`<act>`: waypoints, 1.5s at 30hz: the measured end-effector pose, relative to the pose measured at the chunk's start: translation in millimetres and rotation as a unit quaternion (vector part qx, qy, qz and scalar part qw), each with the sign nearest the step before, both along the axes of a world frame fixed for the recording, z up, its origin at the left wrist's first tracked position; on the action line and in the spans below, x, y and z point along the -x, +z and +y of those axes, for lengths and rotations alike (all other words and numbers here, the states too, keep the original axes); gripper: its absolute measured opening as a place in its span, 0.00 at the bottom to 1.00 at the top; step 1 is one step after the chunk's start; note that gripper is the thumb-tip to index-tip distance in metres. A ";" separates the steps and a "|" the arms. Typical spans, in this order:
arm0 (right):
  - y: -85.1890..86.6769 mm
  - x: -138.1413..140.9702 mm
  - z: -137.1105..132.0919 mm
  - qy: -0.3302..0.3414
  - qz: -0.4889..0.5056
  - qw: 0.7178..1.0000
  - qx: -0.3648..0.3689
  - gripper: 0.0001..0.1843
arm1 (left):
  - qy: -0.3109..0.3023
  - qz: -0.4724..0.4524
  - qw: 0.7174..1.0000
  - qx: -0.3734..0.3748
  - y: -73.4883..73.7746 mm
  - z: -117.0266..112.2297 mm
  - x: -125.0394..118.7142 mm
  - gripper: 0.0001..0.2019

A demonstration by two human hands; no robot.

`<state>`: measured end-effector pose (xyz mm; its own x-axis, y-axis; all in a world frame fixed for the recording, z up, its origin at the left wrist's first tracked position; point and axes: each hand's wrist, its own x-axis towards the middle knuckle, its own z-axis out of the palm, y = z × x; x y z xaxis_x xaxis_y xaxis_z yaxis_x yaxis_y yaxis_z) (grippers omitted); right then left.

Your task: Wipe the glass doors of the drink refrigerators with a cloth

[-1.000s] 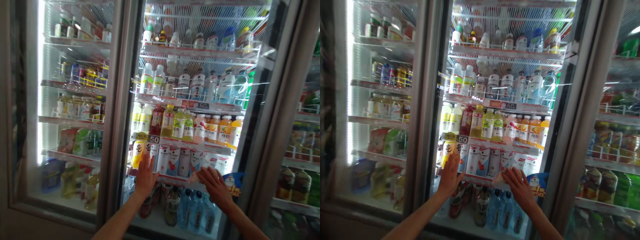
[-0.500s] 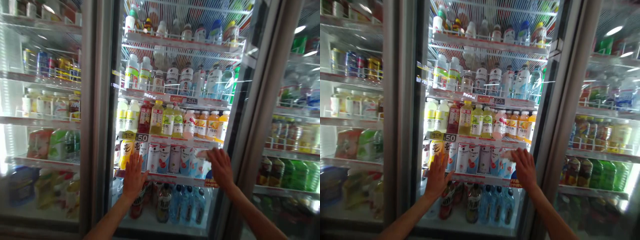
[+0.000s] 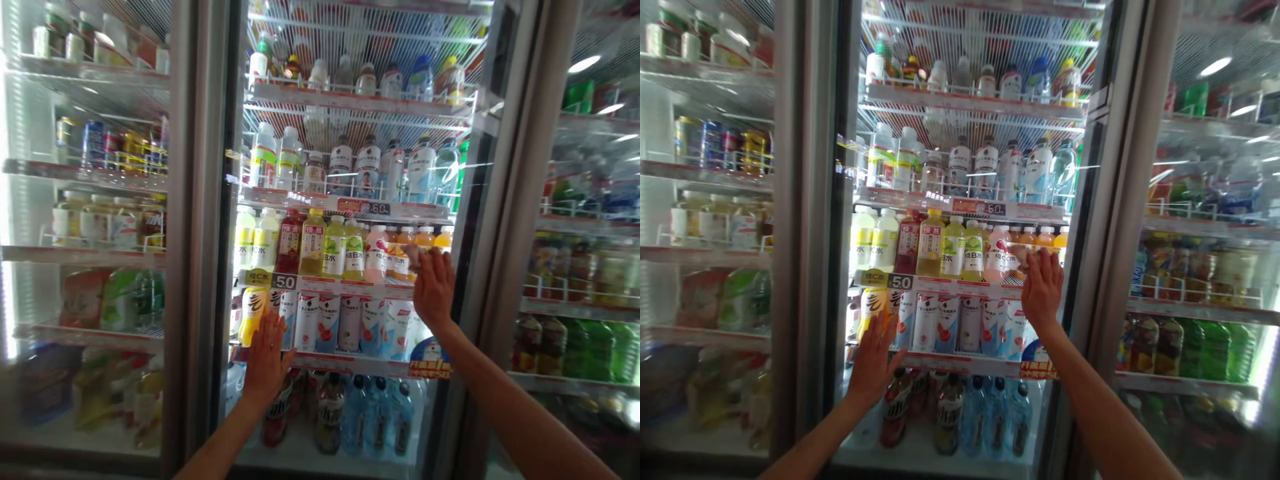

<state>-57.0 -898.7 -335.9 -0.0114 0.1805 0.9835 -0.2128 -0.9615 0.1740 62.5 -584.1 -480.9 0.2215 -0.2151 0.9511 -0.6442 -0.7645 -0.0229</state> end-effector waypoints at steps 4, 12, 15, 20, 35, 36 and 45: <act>-13.1 -9.0 23.6 0.028 0.060 0.995 0.075 0.35 | -0.005 -0.006 1.000 0.001 0.7 1.5 0.2 0.34; 25.4 -38.4 67.4 0.048 0.031 0.998 0.017 0.33 | -0.006 -0.015 0.999 -0.048 11.0 24.1 4.6 0.23; 19.6 -60.3 106.0 0.075 0.051 0.995 0.034 0.34 | -0.008 0.014 0.999 -0.049 11.8 26.1 6.8 0.23; -32.5 -82.8 173.2 0.134 0.212 0.934 0.257 0.33 | -0.008 -0.013 1.000 -0.010 34.9 58.5 2.8 0.21; -21.7 -150.3 281.3 0.176 0.179 0.922 0.294 0.26 | -0.001 0.234 0.913 0.334 49.6 146.6 -63.9 0.26; 2.7 -155.5 283.4 0.161 0.160 0.940 0.254 0.28 | -0.005 0.235 0.913 0.333 49.7 146.0 -63.3 0.25; 20.8 -159.3 302.9 0.150 0.144 0.936 0.283 0.20 | -0.030 0.219 0.925 0.310 44.5 149.2 -70.7 0.25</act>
